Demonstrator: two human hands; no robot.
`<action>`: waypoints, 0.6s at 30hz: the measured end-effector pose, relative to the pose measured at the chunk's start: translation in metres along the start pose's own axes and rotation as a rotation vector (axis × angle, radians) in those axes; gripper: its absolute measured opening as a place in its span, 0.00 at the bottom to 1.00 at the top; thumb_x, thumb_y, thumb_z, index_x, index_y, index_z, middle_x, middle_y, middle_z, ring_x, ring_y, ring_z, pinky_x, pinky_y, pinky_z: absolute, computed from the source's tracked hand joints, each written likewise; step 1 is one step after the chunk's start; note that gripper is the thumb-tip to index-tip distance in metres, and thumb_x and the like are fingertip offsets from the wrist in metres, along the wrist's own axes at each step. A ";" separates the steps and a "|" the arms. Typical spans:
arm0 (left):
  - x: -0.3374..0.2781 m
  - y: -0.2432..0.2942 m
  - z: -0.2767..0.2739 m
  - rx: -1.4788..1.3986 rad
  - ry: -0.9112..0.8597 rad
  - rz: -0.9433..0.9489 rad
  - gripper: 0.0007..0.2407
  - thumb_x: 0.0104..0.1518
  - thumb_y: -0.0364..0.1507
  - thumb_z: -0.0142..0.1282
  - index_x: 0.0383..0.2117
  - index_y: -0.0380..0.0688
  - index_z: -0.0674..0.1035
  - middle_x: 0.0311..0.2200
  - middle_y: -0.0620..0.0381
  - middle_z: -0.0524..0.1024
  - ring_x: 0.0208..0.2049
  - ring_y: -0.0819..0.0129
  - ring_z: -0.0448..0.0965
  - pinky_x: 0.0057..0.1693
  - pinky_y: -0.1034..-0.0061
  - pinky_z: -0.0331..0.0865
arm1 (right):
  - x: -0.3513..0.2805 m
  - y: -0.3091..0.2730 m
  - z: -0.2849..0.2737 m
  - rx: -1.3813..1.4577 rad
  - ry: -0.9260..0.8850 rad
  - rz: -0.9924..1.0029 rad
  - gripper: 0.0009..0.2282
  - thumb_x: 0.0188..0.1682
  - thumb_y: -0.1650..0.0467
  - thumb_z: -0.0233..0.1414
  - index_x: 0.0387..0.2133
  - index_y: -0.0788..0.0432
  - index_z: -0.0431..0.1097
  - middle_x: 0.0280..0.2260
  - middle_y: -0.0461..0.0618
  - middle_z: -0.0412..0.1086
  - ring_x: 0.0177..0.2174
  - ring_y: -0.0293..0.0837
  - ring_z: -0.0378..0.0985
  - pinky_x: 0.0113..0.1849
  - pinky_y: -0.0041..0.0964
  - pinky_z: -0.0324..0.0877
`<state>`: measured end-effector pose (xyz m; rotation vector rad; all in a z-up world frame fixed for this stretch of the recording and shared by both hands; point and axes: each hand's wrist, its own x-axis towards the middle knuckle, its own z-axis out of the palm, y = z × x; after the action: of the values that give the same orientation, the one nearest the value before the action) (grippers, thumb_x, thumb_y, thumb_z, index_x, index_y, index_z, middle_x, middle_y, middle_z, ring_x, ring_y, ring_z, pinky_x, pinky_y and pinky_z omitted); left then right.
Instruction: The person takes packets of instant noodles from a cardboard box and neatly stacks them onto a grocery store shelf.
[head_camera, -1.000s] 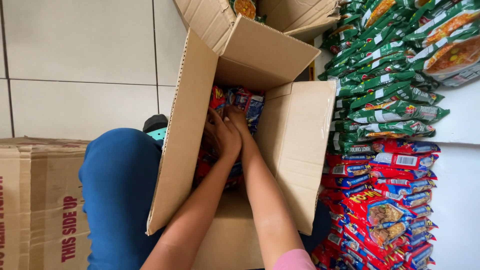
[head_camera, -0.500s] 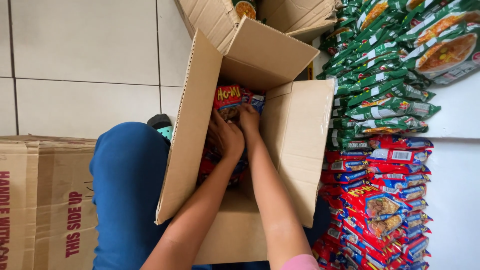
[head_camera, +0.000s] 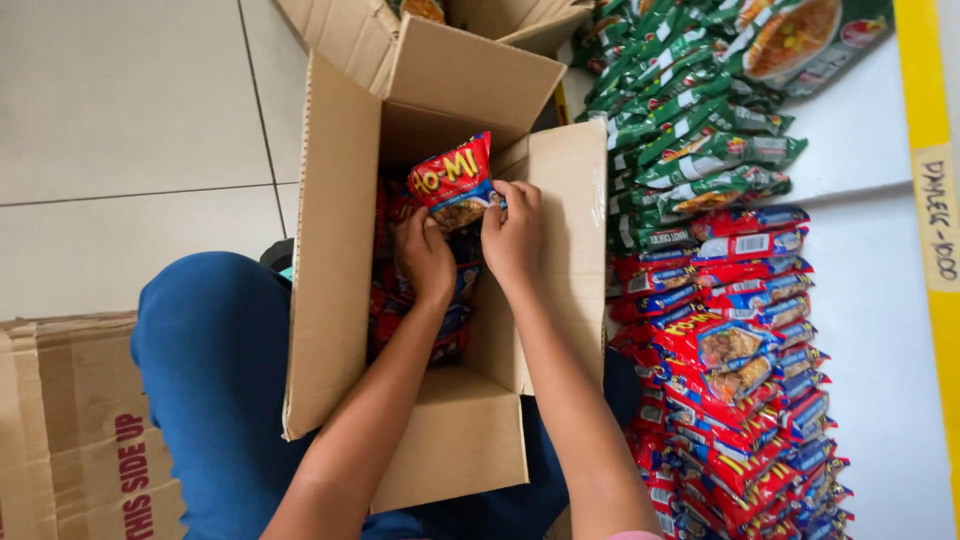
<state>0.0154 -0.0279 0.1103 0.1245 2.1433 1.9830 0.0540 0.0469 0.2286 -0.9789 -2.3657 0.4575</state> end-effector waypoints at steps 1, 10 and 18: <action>0.001 0.009 -0.003 -0.002 -0.009 0.004 0.11 0.66 0.28 0.49 0.50 0.39 0.79 0.47 0.44 0.75 0.51 0.52 0.74 0.59 0.62 0.66 | -0.001 -0.007 -0.013 -0.003 0.008 0.004 0.11 0.50 0.76 0.52 0.46 0.60 0.72 0.47 0.57 0.67 0.40 0.52 0.75 0.39 0.39 0.73; -0.002 0.091 -0.018 -0.153 -0.262 0.245 0.09 0.66 0.22 0.51 0.48 0.36 0.80 0.43 0.49 0.77 0.47 0.57 0.77 0.57 0.67 0.69 | -0.040 -0.037 -0.108 0.135 -0.034 0.202 0.16 0.52 0.74 0.52 0.54 0.61 0.68 0.42 0.51 0.70 0.33 0.39 0.76 0.30 0.33 0.73; -0.015 0.154 -0.001 -0.368 -0.647 0.279 0.09 0.66 0.24 0.55 0.50 0.35 0.80 0.45 0.49 0.77 0.47 0.64 0.79 0.53 0.73 0.74 | -0.107 -0.037 -0.160 0.460 0.098 0.194 0.23 0.57 0.77 0.49 0.67 0.67 0.55 0.62 0.57 0.59 0.46 0.43 0.78 0.47 0.34 0.74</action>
<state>0.0160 -0.0191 0.2643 0.9024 1.3940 2.0575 0.1917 -0.0397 0.3377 -0.9826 -1.9575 0.9541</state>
